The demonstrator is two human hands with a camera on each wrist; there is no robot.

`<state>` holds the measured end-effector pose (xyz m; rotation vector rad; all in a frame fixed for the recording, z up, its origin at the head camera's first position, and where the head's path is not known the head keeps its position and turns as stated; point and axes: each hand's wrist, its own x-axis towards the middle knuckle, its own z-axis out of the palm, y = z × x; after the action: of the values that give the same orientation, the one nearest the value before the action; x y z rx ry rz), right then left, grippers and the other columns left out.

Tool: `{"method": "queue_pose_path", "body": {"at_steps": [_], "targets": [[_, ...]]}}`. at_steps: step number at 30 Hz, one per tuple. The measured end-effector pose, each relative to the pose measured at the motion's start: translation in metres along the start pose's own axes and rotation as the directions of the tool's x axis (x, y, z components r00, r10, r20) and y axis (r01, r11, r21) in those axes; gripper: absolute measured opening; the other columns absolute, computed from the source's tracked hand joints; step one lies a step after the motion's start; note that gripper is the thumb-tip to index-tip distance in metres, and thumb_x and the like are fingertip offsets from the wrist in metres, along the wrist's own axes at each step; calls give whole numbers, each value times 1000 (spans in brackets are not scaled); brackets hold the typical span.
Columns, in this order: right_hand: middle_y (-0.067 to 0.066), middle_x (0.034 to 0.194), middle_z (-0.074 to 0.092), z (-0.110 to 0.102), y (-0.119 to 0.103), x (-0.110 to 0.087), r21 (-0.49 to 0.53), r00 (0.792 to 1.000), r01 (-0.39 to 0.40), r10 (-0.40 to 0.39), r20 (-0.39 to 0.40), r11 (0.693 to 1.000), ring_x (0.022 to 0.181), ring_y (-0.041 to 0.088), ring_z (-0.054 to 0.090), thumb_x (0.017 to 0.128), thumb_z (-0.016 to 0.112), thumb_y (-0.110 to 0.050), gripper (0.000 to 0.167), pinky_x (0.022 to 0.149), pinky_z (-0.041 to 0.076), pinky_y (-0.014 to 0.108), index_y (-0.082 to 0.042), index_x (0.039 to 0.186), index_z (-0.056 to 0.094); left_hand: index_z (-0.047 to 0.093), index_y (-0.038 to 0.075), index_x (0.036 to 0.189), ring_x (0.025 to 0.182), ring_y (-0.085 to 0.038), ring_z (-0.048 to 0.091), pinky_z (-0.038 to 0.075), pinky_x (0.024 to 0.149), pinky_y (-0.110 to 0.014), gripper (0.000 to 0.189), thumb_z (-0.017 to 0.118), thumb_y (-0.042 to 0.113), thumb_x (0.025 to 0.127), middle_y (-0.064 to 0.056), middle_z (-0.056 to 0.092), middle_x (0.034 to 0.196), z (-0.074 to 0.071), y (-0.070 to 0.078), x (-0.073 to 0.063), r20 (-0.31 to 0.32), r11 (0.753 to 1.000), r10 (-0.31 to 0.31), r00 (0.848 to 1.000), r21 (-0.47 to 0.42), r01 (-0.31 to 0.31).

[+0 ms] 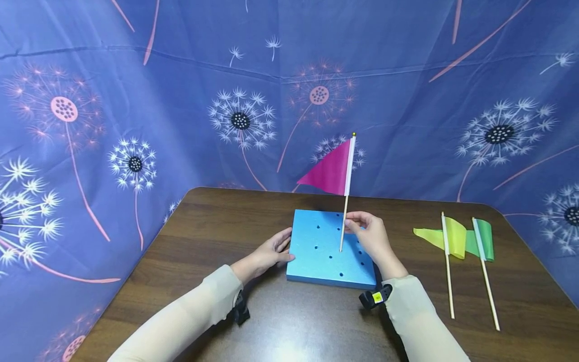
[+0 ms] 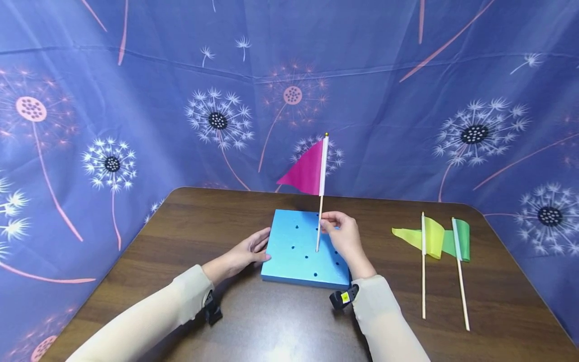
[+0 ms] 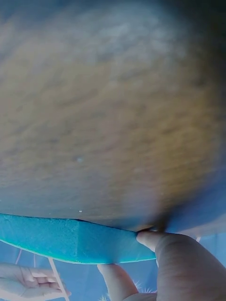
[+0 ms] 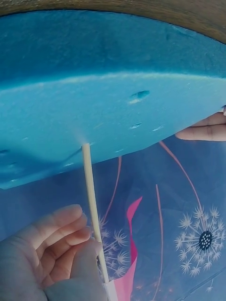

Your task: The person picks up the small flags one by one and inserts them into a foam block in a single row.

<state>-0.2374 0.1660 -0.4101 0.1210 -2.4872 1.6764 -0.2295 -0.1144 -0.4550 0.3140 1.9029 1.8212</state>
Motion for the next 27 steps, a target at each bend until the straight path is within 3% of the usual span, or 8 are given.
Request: {"method": "queue_pose_path", "body": {"at_steps": [9,18,27], "targets": [[24,101,67,-7,0,-4,-10,1000,-6,6,-25,1000,84,27,71,96,61,-12,23,79,60,35,4,112,65,12,6,156,150,-29,10,24,119,-46,80,59,-5,92,-14,8,163,1,5,-4,19,999,15,1000,29,-16],[22,102,68,-14,-2,-5,-41,999,7,-9,-31,999,81,20,71,96,61,-15,24,81,60,39,3,111,65,16,5,155,149,-30,17,29,118,-44,78,61,-5,91,-17,14,162,2,1,-4,-11,999,14,1000,37,-13],[23,101,68,-23,-1,-8,-55,999,10,-12,-48,998,76,13,69,95,62,-16,26,76,61,29,5,110,66,20,4,153,148,-31,20,30,117,-45,76,62,-3,90,-18,20,160,5,-1,-4,-33,999,12,999,31,-11]]}}
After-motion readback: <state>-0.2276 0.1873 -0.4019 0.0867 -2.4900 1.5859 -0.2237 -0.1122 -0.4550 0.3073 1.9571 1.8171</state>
